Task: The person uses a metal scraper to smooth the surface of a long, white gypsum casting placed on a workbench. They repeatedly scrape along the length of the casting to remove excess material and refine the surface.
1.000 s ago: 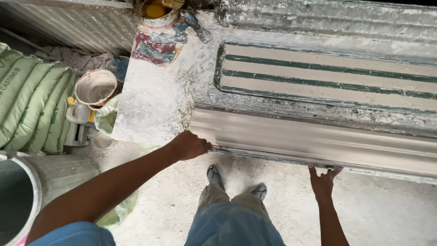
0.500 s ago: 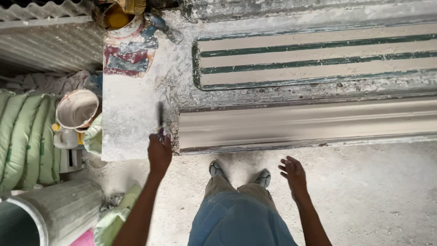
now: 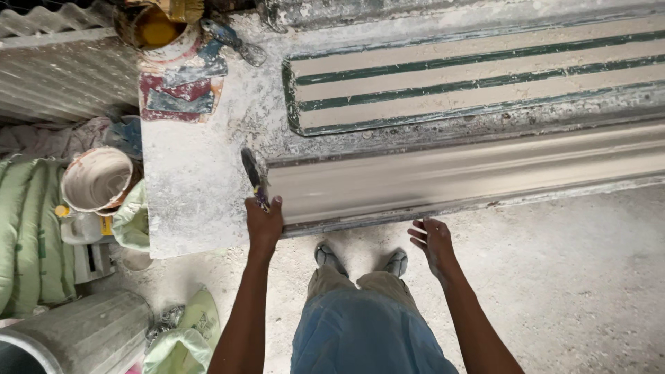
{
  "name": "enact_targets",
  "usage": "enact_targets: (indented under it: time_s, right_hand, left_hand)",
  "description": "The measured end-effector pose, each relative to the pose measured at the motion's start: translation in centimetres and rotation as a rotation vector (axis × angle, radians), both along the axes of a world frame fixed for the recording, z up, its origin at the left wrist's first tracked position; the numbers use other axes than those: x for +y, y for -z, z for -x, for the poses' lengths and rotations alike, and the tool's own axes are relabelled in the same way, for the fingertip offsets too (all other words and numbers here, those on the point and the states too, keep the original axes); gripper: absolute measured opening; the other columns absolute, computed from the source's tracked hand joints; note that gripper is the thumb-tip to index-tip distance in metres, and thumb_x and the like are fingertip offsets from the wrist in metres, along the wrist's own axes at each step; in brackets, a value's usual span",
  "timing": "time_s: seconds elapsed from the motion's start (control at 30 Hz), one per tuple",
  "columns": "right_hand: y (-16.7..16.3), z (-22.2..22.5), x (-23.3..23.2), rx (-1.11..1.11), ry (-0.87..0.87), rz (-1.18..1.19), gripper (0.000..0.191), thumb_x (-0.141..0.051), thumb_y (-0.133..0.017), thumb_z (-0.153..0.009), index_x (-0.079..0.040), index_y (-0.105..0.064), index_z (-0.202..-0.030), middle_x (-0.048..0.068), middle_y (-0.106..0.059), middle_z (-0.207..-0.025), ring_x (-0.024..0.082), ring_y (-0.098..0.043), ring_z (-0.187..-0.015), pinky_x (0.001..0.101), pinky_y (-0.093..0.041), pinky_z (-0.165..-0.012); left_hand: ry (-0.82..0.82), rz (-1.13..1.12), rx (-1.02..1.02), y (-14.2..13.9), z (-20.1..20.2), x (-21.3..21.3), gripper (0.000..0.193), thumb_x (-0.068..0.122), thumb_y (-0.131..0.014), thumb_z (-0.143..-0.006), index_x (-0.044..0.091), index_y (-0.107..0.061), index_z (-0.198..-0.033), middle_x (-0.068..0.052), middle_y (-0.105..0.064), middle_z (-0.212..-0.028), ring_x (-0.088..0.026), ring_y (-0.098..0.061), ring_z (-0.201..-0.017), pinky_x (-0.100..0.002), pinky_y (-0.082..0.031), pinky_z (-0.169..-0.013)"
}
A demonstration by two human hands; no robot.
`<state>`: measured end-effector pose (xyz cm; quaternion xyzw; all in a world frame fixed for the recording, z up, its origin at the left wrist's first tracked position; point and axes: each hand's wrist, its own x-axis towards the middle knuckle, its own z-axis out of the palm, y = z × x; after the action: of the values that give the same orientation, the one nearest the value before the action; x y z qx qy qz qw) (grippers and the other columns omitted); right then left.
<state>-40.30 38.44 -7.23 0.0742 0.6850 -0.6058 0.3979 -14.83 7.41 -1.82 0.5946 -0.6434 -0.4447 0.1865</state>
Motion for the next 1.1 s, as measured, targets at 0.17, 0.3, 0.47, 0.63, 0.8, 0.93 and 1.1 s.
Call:
enact_targets:
  time_s: [0.17,0.3,0.47,0.63,0.8,0.93,1.1]
  right_hand:
    - [-0.7,0.1,-1.1,-0.014,-0.057,0.029,0.045,-0.034,-0.049,-0.108,0.006,-0.048,-0.127,0.020,-0.061,-0.119,0.032,-0.067,-0.105,0.0438,-0.057,-0.090]
    - [-1.0,-1.0,-2.7,-0.137,-0.060,0.166,0.047,-0.038,-0.042,-0.104,0.003,-0.053,-0.125,0.018,-0.069,-0.119,0.029,-0.071,-0.104,0.0429,-0.059,-0.094]
    - [-0.8,-2.4,-4.0,-0.148,-0.085,0.030,0.046,-0.036,-0.047,-0.108,0.006,-0.054,-0.124,0.021,-0.066,-0.114,0.030,-0.071,-0.097,0.0426,-0.061,-0.090]
    - [-0.8,-1.9,-2.8,0.102,-0.173,-0.099,0.038,-0.030,-0.050,-0.107,0.004,-0.054,-0.124,0.017,-0.068,-0.115,0.026,-0.072,-0.096,0.0391,-0.060,-0.082]
    - [-0.6,-0.4,-0.9,0.091,-0.009,-0.042,0.035,-0.023,-0.052,-0.103,-0.001,-0.049,-0.131,0.012,-0.066,-0.117,0.025,-0.071,-0.097,0.0381,-0.060,-0.082]
    - [-0.4,1.2,-0.2,0.195,0.108,0.001,0.047,-0.022,-0.057,-0.103,0.000,-0.046,-0.142,0.014,-0.060,-0.120,0.025,-0.064,-0.105,0.0397,-0.058,-0.083]
    - [-1.1,3.1,1.6,0.378,0.160,-0.107,0.063,-0.027,-0.062,-0.102,-0.001,-0.035,-0.153,0.012,-0.050,-0.141,0.022,-0.054,-0.118,0.0387,-0.051,-0.093]
  left_hand:
    - [0.053,-0.006,-0.065,-0.3,0.5,-1.5,0.050,0.033,-0.069,-0.098,-0.004,-0.045,-0.122,-0.027,-0.067,-0.103,-0.039,-0.069,-0.096,-0.047,-0.052,-0.088]
    - [0.046,-0.031,-0.053,0.9,0.3,-1.7,0.051,0.032,-0.071,-0.096,-0.004,-0.045,-0.121,-0.028,-0.068,-0.105,-0.041,-0.069,-0.098,-0.048,-0.052,-0.089]
    - [0.034,-0.035,-0.040,2.1,0.4,-1.6,0.051,0.032,-0.070,-0.095,-0.003,-0.045,-0.123,-0.029,-0.070,-0.106,-0.042,-0.071,-0.099,-0.048,-0.053,-0.090]
    - [0.244,0.037,-0.144,-1.3,-0.8,-1.7,0.047,0.031,-0.068,-0.099,-0.003,-0.046,-0.123,-0.029,-0.068,-0.104,-0.044,-0.070,-0.097,-0.050,-0.056,-0.084]
    - [0.695,0.142,-0.307,-6.8,-1.9,1.3,0.038,0.036,-0.059,-0.102,0.006,-0.055,-0.124,-0.021,-0.061,-0.108,-0.039,-0.070,-0.085,-0.052,-0.056,-0.071]
    - [1.071,0.221,-0.340,-7.6,-0.6,1.9,0.046,0.031,-0.057,-0.098,0.006,-0.051,-0.136,-0.019,-0.058,-0.116,-0.040,-0.069,-0.080,-0.050,-0.057,-0.064]
    - [1.249,0.398,-0.161,-5.4,0.0,-1.0,0.032,0.030,-0.058,-0.101,0.018,-0.062,-0.130,-0.012,-0.069,-0.103,-0.035,-0.070,-0.083,-0.049,-0.058,-0.067]
